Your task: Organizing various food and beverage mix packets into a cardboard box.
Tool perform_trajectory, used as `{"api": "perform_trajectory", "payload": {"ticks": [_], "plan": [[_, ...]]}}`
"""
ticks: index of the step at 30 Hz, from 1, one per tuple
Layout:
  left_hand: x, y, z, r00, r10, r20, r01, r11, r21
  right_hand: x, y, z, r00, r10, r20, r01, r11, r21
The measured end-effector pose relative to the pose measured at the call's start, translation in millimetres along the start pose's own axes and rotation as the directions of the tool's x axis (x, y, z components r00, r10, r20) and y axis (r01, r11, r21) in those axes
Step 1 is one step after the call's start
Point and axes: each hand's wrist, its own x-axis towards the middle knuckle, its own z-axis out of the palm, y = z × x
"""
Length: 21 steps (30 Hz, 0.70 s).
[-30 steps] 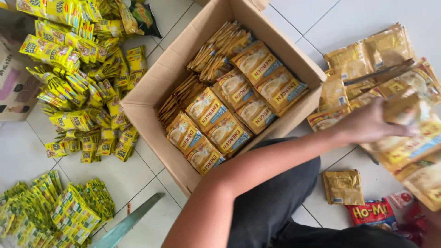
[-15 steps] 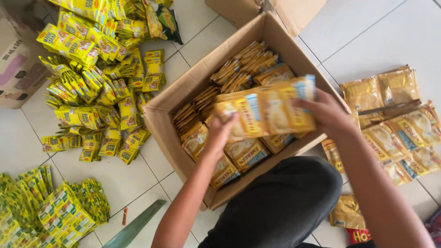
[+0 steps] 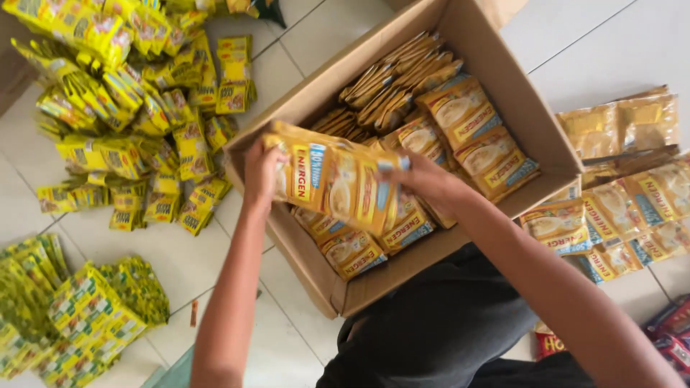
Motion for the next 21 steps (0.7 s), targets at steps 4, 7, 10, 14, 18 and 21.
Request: {"api": "perform_trajectory", "payload": {"ticks": [4,7,10,14,18,21], "plan": [[3,55,20,0.930,-0.128,0.345,-0.028,0.911,0.412,-21,50,17,0.985,0.062,0.163,-0.058,0.998,-0.028],[8,41,27,0.827,-0.308,0.471,-0.031,0.811,0.584,-15,89,33,0.945,0.084,0.317,-0.048,0.992,-0.119],[-8,35,40,0.773,-0.418,0.478,-0.089,0.674,0.733,-15,114,44,0.932,0.035,0.360,0.122,0.907,-0.403],[-17,-6,28,0.817,-0.149,0.557,-0.440,0.462,0.770,-26,106,56,0.960,0.055,0.274,0.185,0.611,-0.770],[-68,28,58,0.918,-0.079,0.388,-0.325,0.410,0.852,-19,125,61,0.956,-0.056,0.288,0.252,0.660,-0.708],[-88,-2,73,0.830,0.338,0.443,-0.524,0.200,0.828,-4,150,66,0.947,-0.143,0.287,0.314,0.592,-0.743]]}}
